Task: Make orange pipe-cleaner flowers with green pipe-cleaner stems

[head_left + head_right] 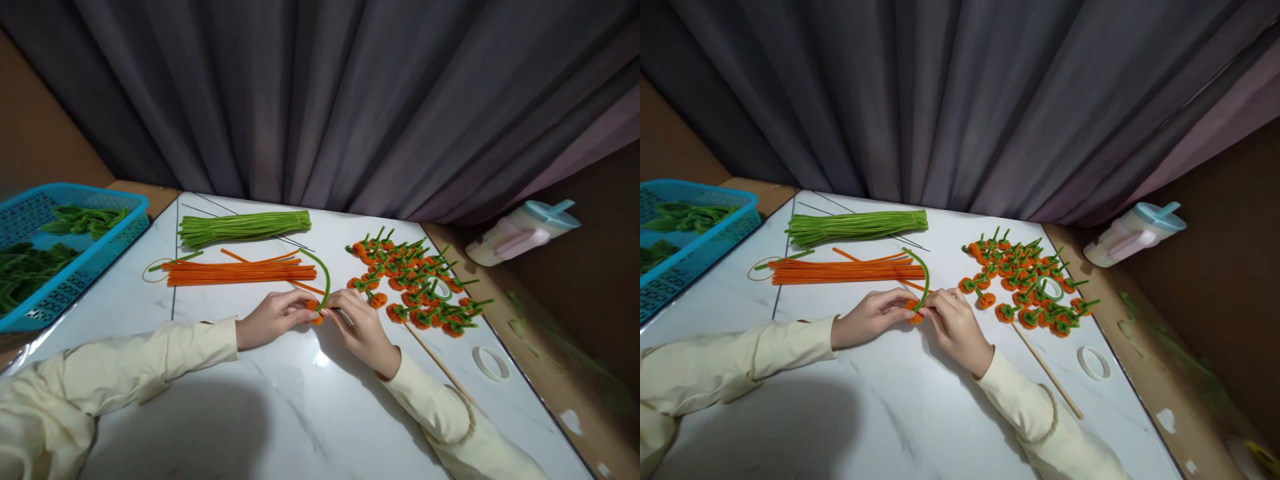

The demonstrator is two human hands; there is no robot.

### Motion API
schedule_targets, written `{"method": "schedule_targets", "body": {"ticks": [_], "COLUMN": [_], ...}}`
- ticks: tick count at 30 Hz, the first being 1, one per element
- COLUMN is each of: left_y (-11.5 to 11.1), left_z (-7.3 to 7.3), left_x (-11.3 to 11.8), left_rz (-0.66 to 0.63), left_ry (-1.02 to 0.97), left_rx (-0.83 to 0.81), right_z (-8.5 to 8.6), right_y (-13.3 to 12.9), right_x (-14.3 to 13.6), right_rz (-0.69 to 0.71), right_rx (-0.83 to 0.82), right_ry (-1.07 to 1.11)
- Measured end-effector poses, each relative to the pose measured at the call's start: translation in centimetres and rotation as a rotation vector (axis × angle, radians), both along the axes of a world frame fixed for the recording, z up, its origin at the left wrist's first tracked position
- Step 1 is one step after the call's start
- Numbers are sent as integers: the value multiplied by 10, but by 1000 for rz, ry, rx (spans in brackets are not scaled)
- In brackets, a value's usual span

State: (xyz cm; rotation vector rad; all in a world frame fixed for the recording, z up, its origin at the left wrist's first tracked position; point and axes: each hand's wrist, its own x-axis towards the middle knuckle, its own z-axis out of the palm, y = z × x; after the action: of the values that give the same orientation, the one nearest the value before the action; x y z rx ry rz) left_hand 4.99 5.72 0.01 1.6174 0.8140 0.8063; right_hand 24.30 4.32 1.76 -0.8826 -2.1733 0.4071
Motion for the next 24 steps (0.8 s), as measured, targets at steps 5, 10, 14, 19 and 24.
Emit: {"method": "schedule_targets", "body": {"ticks": [5,10,14,19,24], "left_y": [-1,-2,-2,-3,-5], "left_z": [-2,-5,-5,-7,-9], "left_x": [-2,-2,-3,-4,-5], "left_rz": [35,47,53,25,-30], "left_ry": [63,71,128,120,105], "left_rx": [178,276,473,586,669], "right_z": [4,14,18,18,21], "right_y": [-2,-3,-2,-3,-8], "right_x": [-2,-5,-6,-4,-4], "right_rz": [28,-32,-38,-1,-61], "right_rx": [-214,-556,-751,-821,-818], "right_ry": [34,155,171,150,23]}}
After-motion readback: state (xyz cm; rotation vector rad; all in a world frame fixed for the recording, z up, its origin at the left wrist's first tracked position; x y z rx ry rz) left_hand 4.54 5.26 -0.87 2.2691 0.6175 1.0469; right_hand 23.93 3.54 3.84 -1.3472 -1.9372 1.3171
